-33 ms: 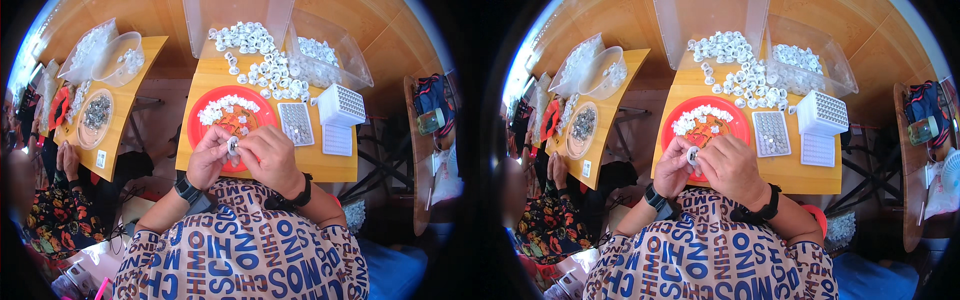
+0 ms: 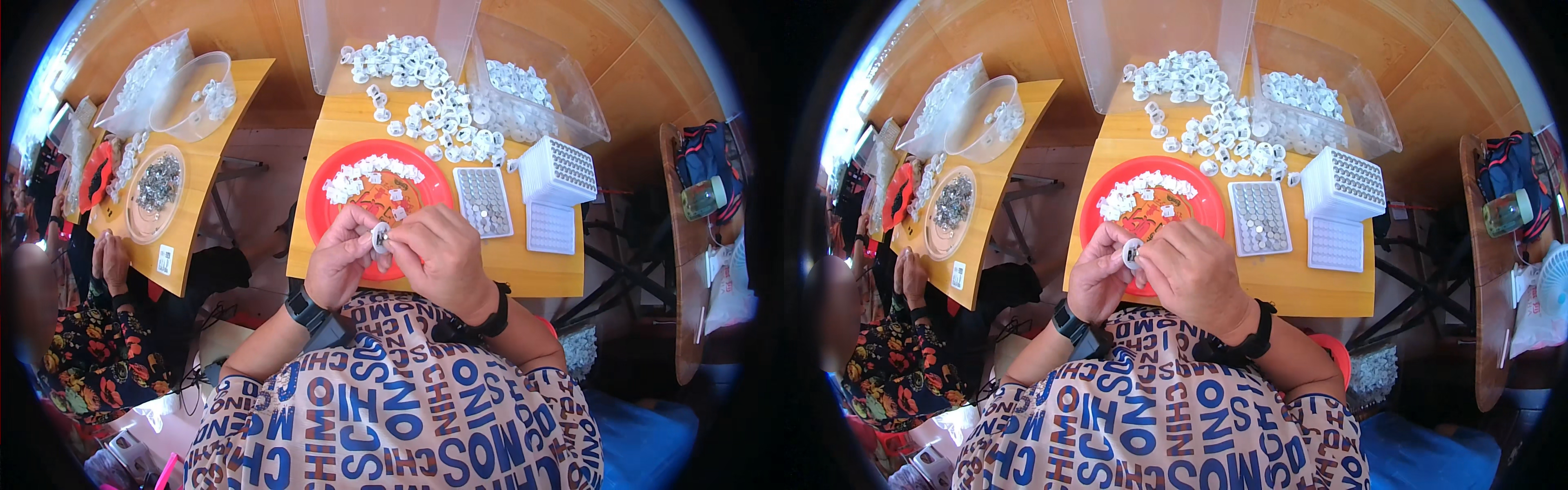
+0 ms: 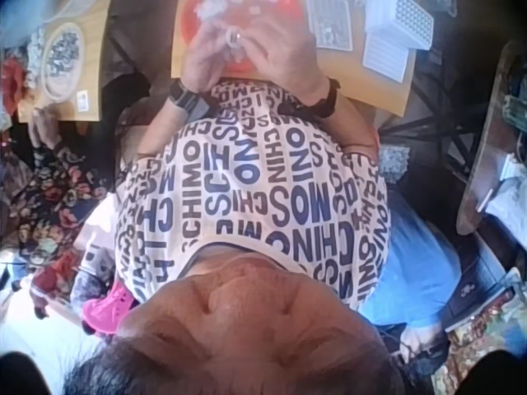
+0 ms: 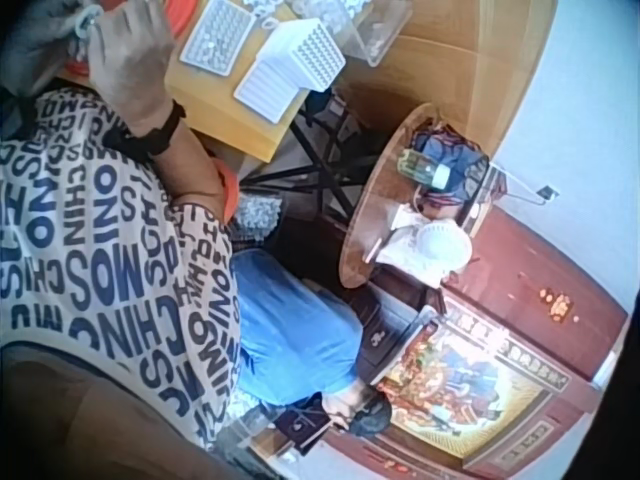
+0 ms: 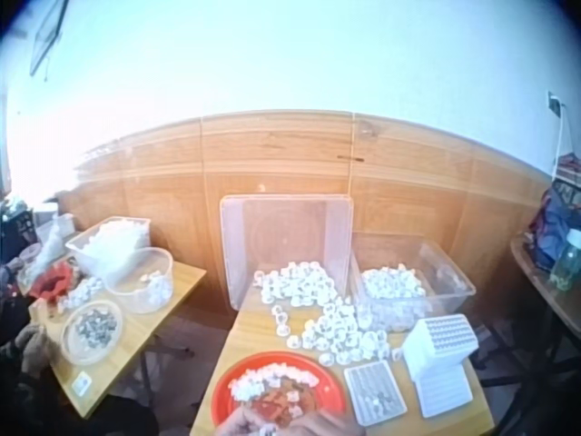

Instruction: Assembling small white plastic parts with grey internal components on a table.

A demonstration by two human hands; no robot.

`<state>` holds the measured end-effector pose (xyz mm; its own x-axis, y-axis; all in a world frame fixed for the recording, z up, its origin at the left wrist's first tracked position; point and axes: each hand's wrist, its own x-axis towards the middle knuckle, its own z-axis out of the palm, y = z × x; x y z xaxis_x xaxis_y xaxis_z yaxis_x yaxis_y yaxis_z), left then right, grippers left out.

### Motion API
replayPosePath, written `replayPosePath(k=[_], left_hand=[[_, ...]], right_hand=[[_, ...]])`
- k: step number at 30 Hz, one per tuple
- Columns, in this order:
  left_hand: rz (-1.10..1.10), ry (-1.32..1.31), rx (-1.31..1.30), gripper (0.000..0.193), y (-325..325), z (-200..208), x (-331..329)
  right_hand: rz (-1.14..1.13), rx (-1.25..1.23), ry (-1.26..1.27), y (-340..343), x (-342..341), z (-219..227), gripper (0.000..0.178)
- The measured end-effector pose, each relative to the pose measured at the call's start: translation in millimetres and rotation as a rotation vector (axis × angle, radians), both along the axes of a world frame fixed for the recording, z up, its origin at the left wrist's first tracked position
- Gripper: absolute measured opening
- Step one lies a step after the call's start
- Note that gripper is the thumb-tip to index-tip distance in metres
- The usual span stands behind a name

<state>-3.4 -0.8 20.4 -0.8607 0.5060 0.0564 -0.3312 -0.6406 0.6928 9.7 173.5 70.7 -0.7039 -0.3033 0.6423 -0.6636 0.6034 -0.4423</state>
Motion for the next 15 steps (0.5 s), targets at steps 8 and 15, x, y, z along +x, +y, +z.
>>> replayPosePath(k=[8, 15], left_hand=[[0.021, 0.0, -0.042, 0.021, 0.2, 0.1, 0.0], [-0.036, -0.075, 0.049, 0.021, 1.8, -6.6, -1.8]], right_hand=[[0.006, 0.041, 0.009, 0.7, -0.2, -2.3, 0.011], [-0.023, 0.021, 0.006, -0.3, -2.1, -7.2, 0.011]])
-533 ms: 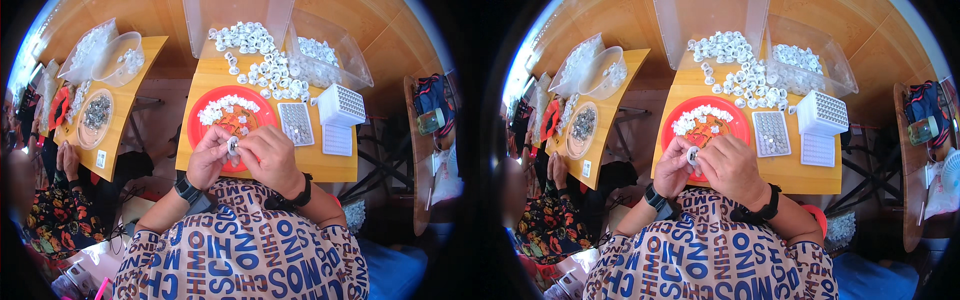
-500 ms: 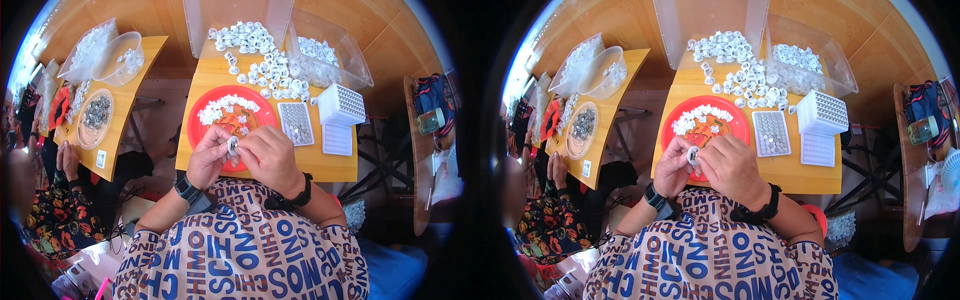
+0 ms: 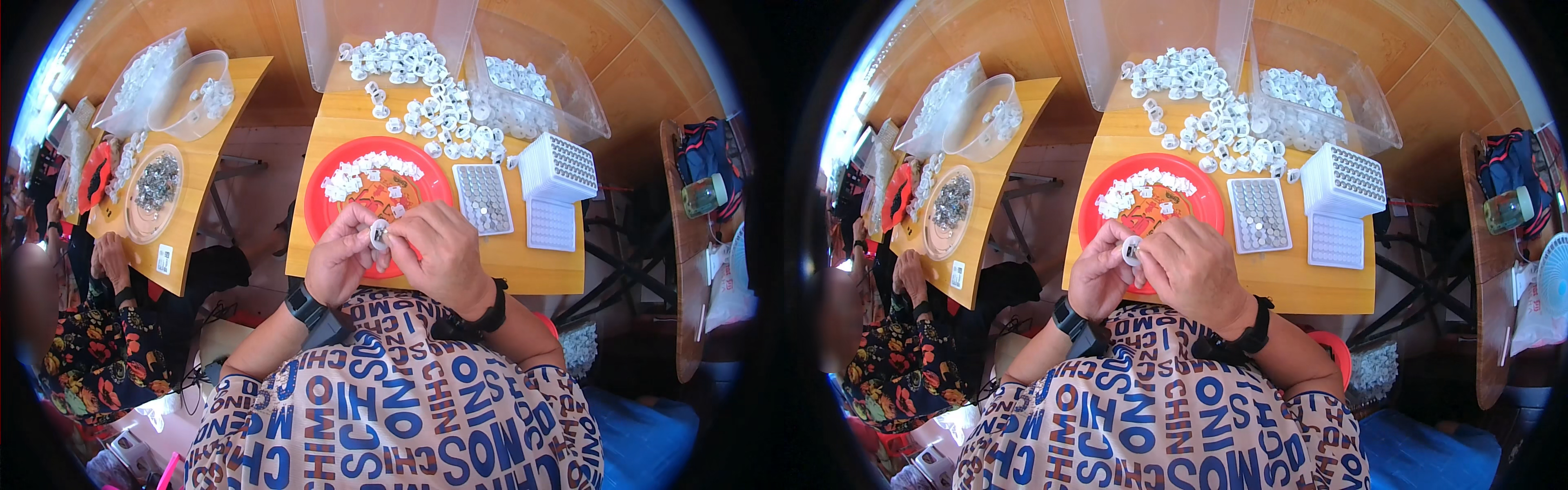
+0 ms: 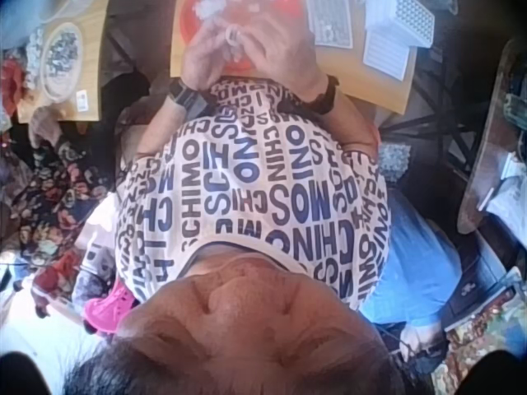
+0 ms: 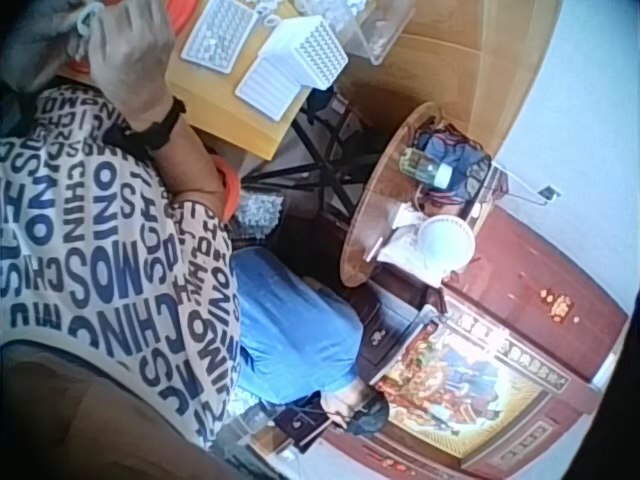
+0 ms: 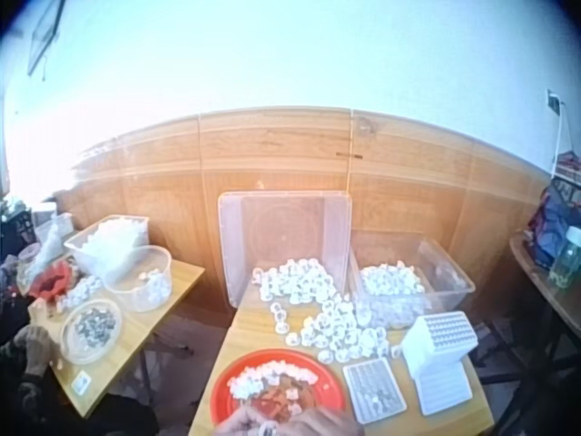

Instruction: Assembling small white plastic parts with grey internal components on a table.

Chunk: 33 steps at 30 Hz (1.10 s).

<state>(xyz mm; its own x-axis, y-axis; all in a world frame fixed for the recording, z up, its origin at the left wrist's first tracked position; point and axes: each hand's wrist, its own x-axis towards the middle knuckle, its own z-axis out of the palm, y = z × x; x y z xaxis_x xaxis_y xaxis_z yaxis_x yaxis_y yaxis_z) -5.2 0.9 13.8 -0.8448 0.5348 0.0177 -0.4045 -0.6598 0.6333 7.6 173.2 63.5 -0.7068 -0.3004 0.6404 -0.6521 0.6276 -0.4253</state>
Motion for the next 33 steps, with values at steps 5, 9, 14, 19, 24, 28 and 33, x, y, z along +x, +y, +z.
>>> replayPosePath(k=[5, 9, 14, 19, 24, 28, 33], left_hand=[[-0.002, -0.027, 0.041, 0.023, -1.3, -4.6, 0.4], [-0.003, -0.021, 0.043, 0.019, 0.3, -1.1, -0.1], [-0.01, -0.033, 0.035, 0.018, -0.1, -1.1, 1.5], [-0.002, -0.023, 0.028, 0.018, 0.0, -1.9, 1.6], [0.014, -0.011, 0.013, 0.019, -0.6, -3.4, 2.0], [0.021, -0.029, 0.023, 0.019, -1.2, -4.3, 2.4], [0.019, 0.014, -0.021, 0.019, -3.8, -3.4, 1.7]], right_hand=[[-0.013, -0.001, 0.025, -1.2, 0.9, 0.5, 0.011], [-0.036, -0.084, 0.061, 0.5, 0.2, -0.9, 0.015], [-0.028, -0.063, 0.081, -0.4, 0.8, -0.8, 0.016], [-0.001, 0.011, 0.053, 0.2, 1.3, -3.6, 0.012], [0.031, -0.008, 0.036, -0.2, 0.2, -4.1, 0.013], [0.063, -0.035, 0.021, -0.7, -0.8, -6.5, 0.013], [0.077, -0.113, -0.084, -0.8, 0.3, -6.1, 0.011]])
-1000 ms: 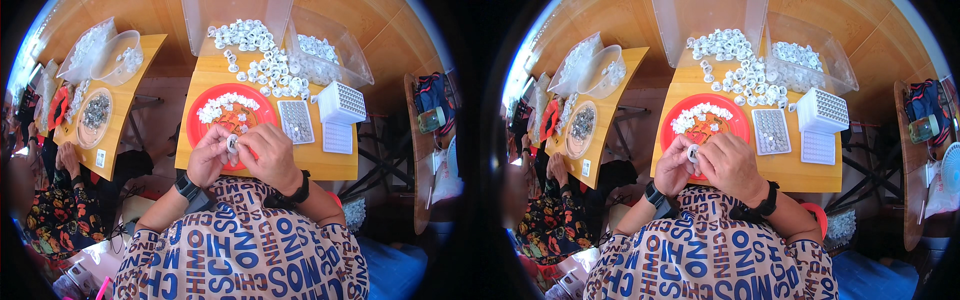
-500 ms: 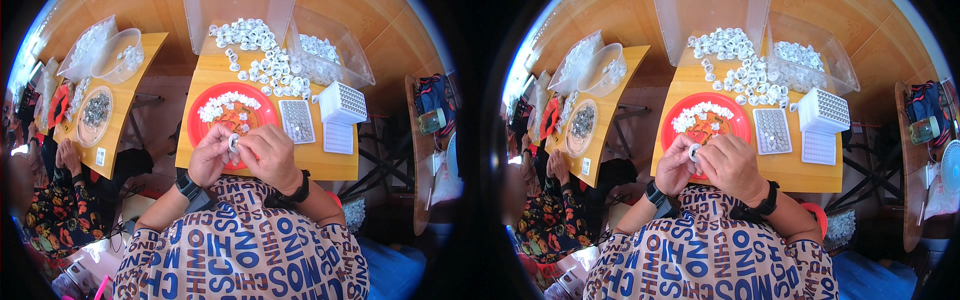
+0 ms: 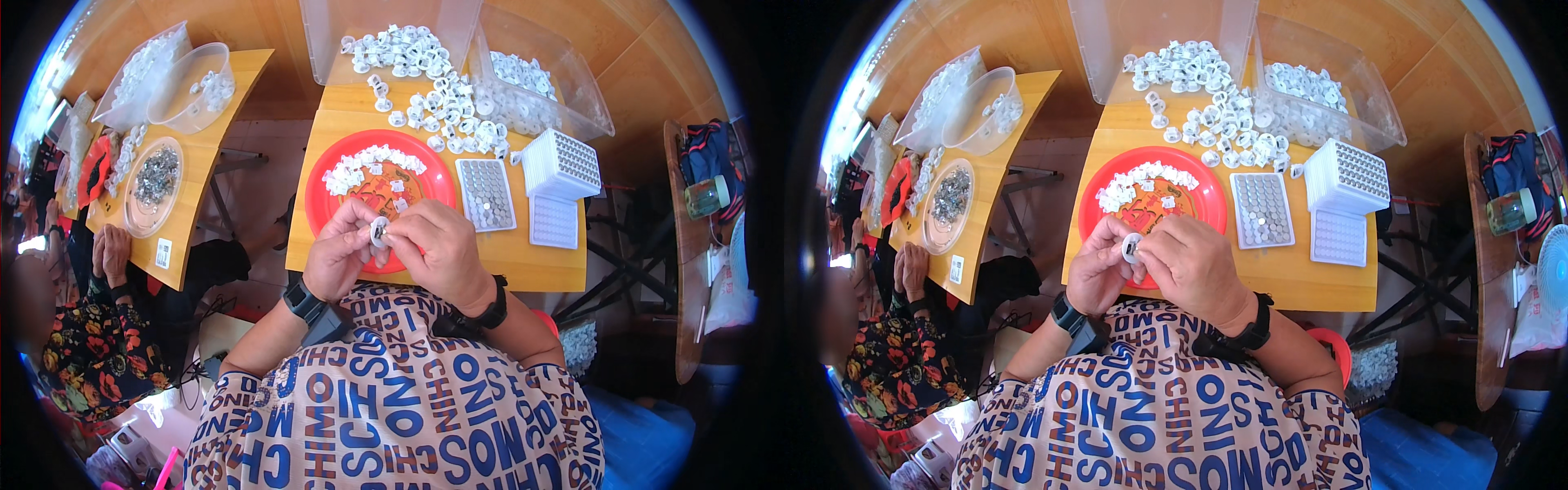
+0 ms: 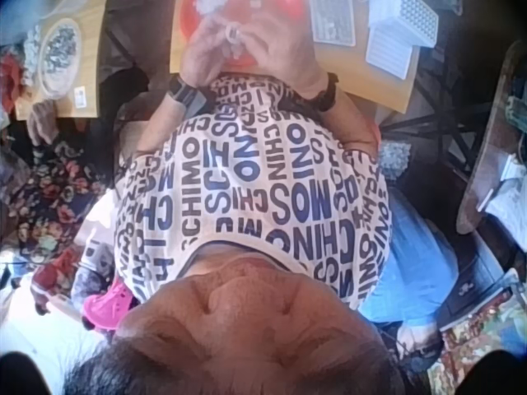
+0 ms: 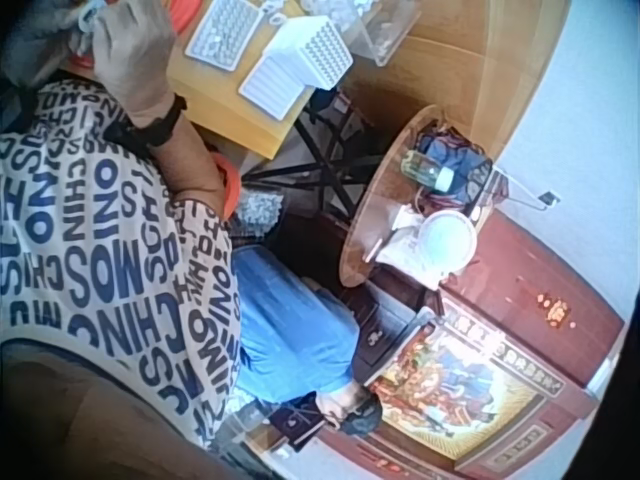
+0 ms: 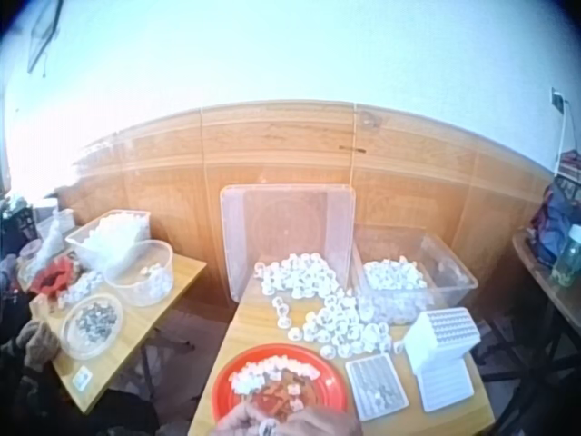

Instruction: Assembling small white plastic parts with grey internal components on a table.

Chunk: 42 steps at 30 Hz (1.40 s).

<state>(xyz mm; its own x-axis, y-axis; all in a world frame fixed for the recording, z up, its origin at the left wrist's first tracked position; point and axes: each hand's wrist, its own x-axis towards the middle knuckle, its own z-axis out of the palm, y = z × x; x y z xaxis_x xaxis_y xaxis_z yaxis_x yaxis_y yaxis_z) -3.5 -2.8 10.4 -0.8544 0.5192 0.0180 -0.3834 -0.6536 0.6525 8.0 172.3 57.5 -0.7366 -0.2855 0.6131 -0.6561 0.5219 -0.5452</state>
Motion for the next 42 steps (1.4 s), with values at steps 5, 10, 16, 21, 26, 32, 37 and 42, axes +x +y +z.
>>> replayPosePath(k=[5, 10, 16, 21, 26, 32, 37, 42], left_hand=[[-0.003, 0.018, -0.037, 0.019, 0.8, 0.1, 1.0], [-0.009, 0.033, -0.028, 0.02, 0.8, -0.4, 1.0], [0.002, -0.025, -0.019, 0.021, 2.6, 0.3, 2.2], [-0.005, -0.023, -0.039, 0.02, 3.3, -3.4, 1.3], [-0.009, -0.042, -0.085, 0.019, 2.7, -8.2, 1.5], [-0.039, -0.107, -0.048, 0.017, 2.6, -13.0, -2.4], [-0.052, -0.091, -0.033, 0.016, 3.5, -13.0, -1.2], [-0.049, -0.083, -0.045, 0.016, 3.8, -11.9, -2.8]], right_hand=[[-0.02, 0.058, -0.021, -1.9, 1.3, 4.0, 0.01], [0.137, -0.481, -0.582, -1.2, 2.9, -7.5, 0.009], [0.181, -0.712, -0.826, -2.3, 1.3, -13.2, 0.011], [0.214, -0.776, -0.896, 0.5, -2.1, -20.6, 0.011], [0.302, -0.858, -1.061, 4.5, -9.7, -20.7, 0.012], [0.23, -0.841, -1.111, 3.3, -11.9, -34.4, 0.013], [0.248, -0.849, -1.099, 5.0, -11.1, -36.4, 0.012], [0.235, -0.843, -1.074, 3.5, -10.4, -34.3, 0.013]])
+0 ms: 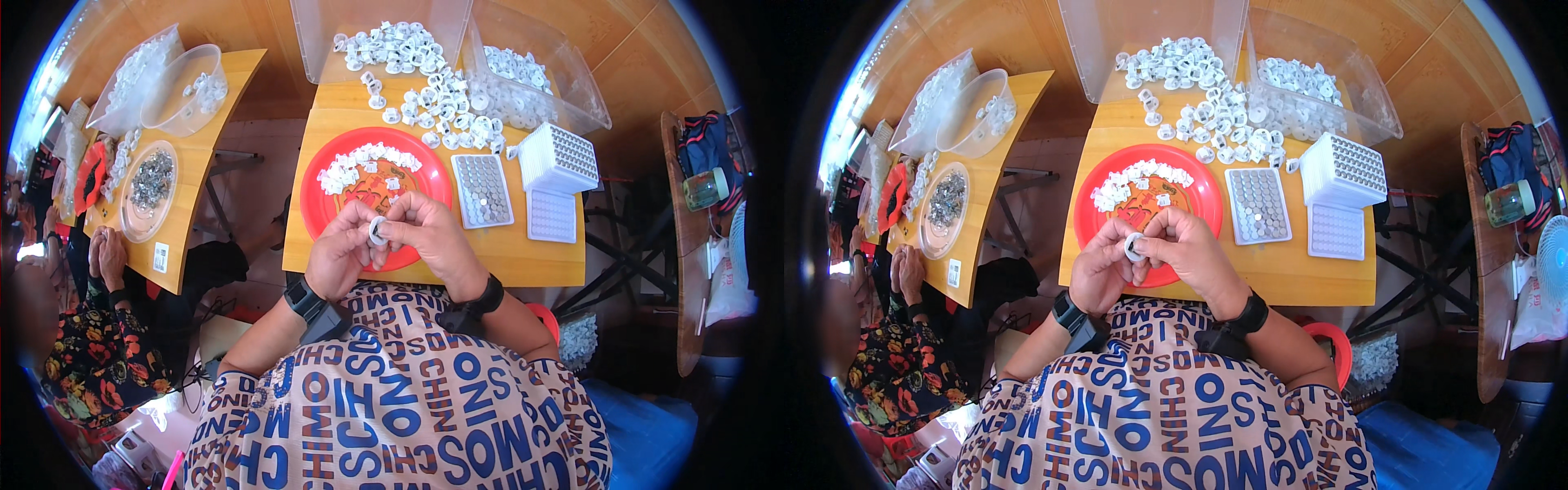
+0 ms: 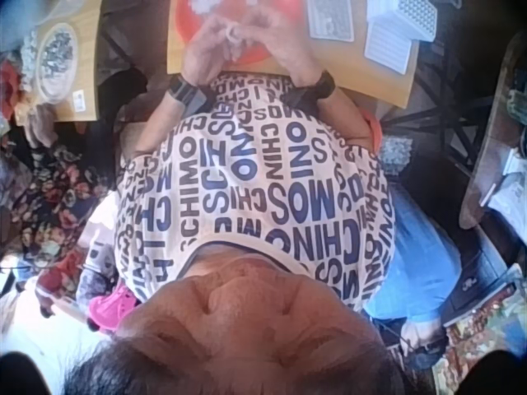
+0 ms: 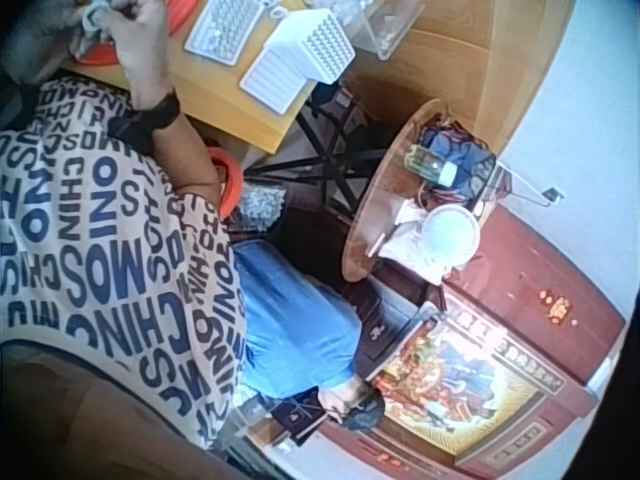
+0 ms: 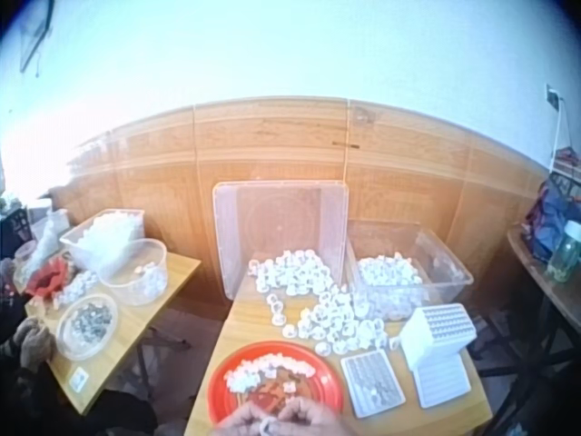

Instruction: Assembling small white plastic parts with grey internal components on a table.

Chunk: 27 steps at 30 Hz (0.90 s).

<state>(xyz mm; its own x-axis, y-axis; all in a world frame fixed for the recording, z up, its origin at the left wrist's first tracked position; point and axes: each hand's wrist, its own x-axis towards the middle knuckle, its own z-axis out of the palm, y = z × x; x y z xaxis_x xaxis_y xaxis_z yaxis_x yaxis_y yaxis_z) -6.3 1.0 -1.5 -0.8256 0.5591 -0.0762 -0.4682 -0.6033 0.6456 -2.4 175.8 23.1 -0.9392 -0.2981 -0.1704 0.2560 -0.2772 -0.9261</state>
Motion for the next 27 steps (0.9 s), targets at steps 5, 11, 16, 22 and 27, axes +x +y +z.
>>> replayPosePath(k=[5, 11, 16, 22, 27], left_hand=[[-0.004, -0.021, 0.065, 0.017, -1.7, -0.9, -1.3], [0.006, -0.031, 0.063, 0.016, -1.1, -0.9, -0.9], [0.002, 0.017, -0.091, 0.013, -1.9, 0.6, 1.2], [-0.001, 0.032, -0.142, 0.01, 0.3, 5.9, 3.2], [0.072, -0.067, -0.064, 0.008, 4.8, 1.7, -0.2]], right_hand=[[-0.017, -0.063, -0.04, 0.8, 1.0, 4.0, 0.012], [0.021, -0.019, -0.011, -0.4, 3.1, 15.1, 0.013], [0.077, 0.064, -0.027, 2.0, 1.9, 10.3, 0.012], [0.117, -0.036, -0.071, 6.1, -1.7, 6.3, 0.013], [-0.011, -0.012, 0.06, -5.2, 1.3, -1.1, 0.015]])
